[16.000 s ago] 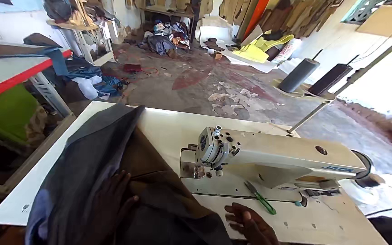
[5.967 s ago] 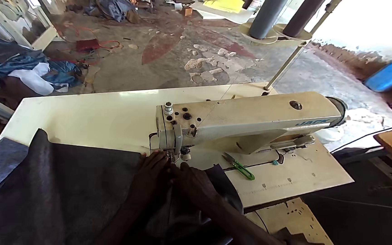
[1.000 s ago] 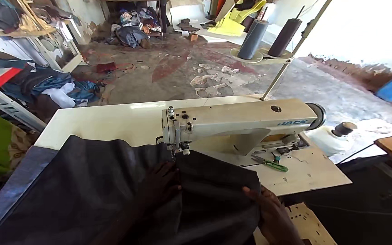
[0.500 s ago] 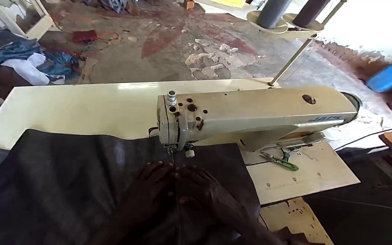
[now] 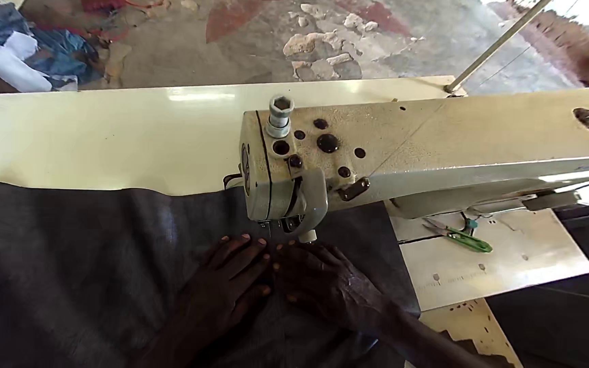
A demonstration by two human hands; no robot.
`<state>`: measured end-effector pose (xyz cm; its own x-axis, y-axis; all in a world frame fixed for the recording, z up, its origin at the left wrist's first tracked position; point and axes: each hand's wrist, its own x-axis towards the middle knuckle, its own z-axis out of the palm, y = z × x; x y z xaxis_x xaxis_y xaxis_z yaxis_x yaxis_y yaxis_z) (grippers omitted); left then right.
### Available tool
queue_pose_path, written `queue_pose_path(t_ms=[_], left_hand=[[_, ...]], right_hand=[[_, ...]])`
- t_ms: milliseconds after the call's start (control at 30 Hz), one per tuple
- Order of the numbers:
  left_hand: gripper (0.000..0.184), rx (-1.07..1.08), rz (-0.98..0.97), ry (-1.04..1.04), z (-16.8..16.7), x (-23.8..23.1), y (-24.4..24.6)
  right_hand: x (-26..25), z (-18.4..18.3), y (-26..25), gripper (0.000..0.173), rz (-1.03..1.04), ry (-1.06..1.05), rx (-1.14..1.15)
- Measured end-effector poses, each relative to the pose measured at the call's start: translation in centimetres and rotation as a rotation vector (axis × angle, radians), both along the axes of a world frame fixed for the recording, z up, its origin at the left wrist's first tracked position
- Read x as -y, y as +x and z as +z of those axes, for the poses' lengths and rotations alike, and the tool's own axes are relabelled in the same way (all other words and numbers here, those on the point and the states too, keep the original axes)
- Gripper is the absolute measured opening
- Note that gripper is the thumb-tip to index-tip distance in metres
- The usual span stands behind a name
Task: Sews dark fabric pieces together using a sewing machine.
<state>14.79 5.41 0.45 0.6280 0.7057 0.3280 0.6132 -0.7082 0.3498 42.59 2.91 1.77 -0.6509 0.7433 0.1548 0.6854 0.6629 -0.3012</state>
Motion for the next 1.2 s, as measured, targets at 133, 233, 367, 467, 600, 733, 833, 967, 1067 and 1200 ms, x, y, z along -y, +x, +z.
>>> queue_pose_path(t_ms=[133, 233, 367, 467, 600, 733, 833, 967, 1067, 1200], left_hand=[[0.047, 0.0, 0.01, 0.015, -0.1, -1.1, 0.0], [0.046, 0.021, 0.006, 0.018, -0.3, -2.2, -0.2], [0.046, 0.016, 0.006, 0.036, -0.1, -2.9, -0.2], [0.046, 0.018, 0.009, 0.029, -0.1, -2.9, -0.3], [0.047, 0.019, 0.019, 0.041, 0.0, -3.6, -0.2], [0.047, 0.012, 0.032, 0.047, 0.4, -5.1, -0.1], [0.047, 0.009, 0.035, 0.068, 0.7, -5.5, 0.1], [0.045, -0.026, 0.018, 0.106, 0.8, -4.1, 0.0], [0.043, -0.009, -0.046, 0.06, 0.3, -2.1, -0.4], [0.042, -0.007, -0.055, 0.009, 0.4, -1.9, -0.4]], right_hand=[[-1.3, -0.1, 0.1, 0.045, -0.002, -0.005, -0.001], [-2.4, -0.2, 0.2, 0.043, 0.021, 0.027, -0.022], [-3.1, -0.3, 0.3, 0.042, 0.026, 0.055, -0.026], [-3.4, -0.3, 0.2, 0.041, 0.031, 0.063, -0.042], [-4.1, -0.1, 0.2, 0.039, 0.014, 0.08, -0.052], [-5.6, -0.1, 0.3, 0.042, 0.009, 0.105, -0.046], [-6.3, 0.0, 0.4, 0.043, 0.023, 0.124, -0.044], [-4.5, 0.4, -0.1, 0.041, 0.021, 0.118, -0.038], [-1.9, -0.1, -0.4, 0.044, 0.043, 0.042, -0.058], [-2.1, -0.2, 0.4, 0.044, 0.077, 0.049, -0.042]])
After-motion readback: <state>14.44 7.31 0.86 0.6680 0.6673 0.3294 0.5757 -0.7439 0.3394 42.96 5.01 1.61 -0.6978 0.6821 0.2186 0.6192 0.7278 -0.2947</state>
